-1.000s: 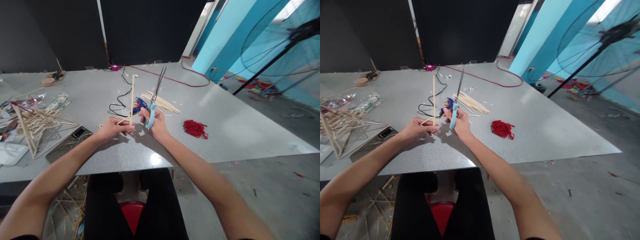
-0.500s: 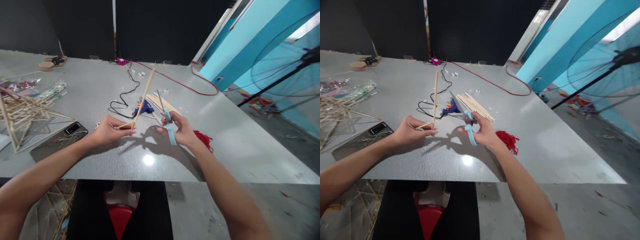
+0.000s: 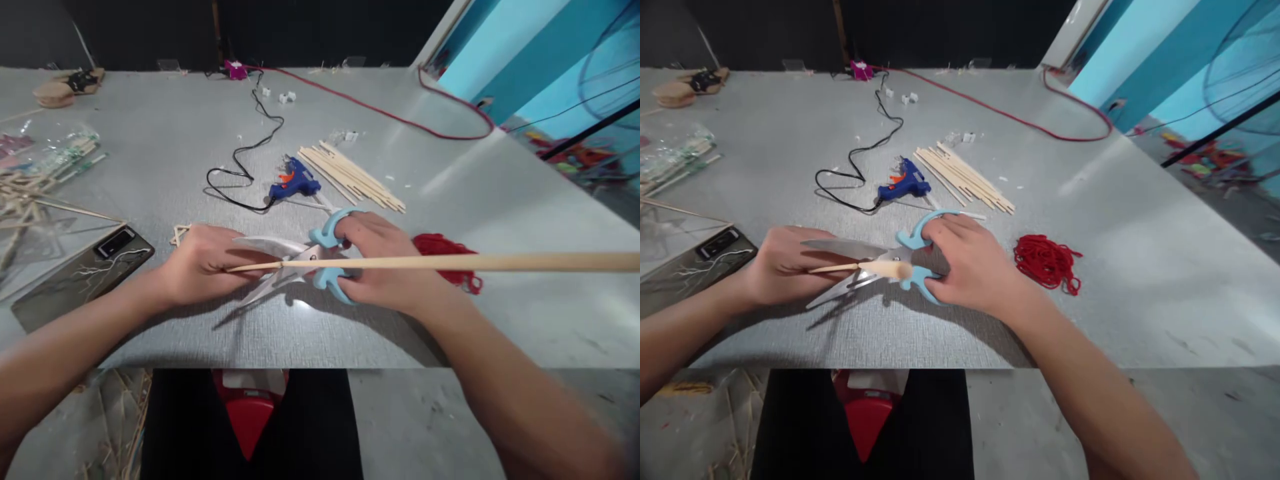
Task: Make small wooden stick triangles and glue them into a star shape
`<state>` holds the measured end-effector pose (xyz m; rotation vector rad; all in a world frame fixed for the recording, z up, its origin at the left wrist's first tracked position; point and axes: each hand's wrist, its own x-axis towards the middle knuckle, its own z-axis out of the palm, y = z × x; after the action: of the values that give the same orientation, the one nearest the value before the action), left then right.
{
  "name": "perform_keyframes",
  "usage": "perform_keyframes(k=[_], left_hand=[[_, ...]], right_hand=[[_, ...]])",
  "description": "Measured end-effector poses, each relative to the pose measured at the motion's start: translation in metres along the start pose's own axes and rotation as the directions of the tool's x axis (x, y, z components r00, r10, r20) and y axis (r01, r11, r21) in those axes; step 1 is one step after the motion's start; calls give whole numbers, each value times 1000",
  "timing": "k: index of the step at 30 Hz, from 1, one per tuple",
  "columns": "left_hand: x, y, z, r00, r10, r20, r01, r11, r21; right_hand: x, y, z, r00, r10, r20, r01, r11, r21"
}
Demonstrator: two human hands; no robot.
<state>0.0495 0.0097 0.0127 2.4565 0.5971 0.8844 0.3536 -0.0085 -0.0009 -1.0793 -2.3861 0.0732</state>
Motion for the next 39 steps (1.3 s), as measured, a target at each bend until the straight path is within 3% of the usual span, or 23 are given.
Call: perform_keyframes(k=[7, 17, 23, 26, 30, 39], left_hand=[[0, 0, 0, 998, 55, 8, -56, 987, 148], [0, 1, 5, 990, 132, -45, -126, 986, 111], [1, 1, 7, 998, 33, -46, -28, 996, 89], [1, 0, 6, 992, 101, -78, -91, 988, 126], [1, -4, 2, 992, 122, -23, -117, 977, 177], [3, -4, 0, 969, 247, -31, -226, 927, 300]], right_hand=[[-2, -5, -3, 999, -34, -42, 32, 998, -59], [1, -10, -2, 997, -63, -36, 59, 993, -106], [0, -7, 2, 999, -30, -21, 30, 1000, 0], [0, -5, 4, 1000, -7, 0, 7, 1000, 29], [-1, -5, 5, 1000, -21, -22, 21, 1000, 17], [0, -7, 5, 1000, 15, -6, -15, 999, -42]])
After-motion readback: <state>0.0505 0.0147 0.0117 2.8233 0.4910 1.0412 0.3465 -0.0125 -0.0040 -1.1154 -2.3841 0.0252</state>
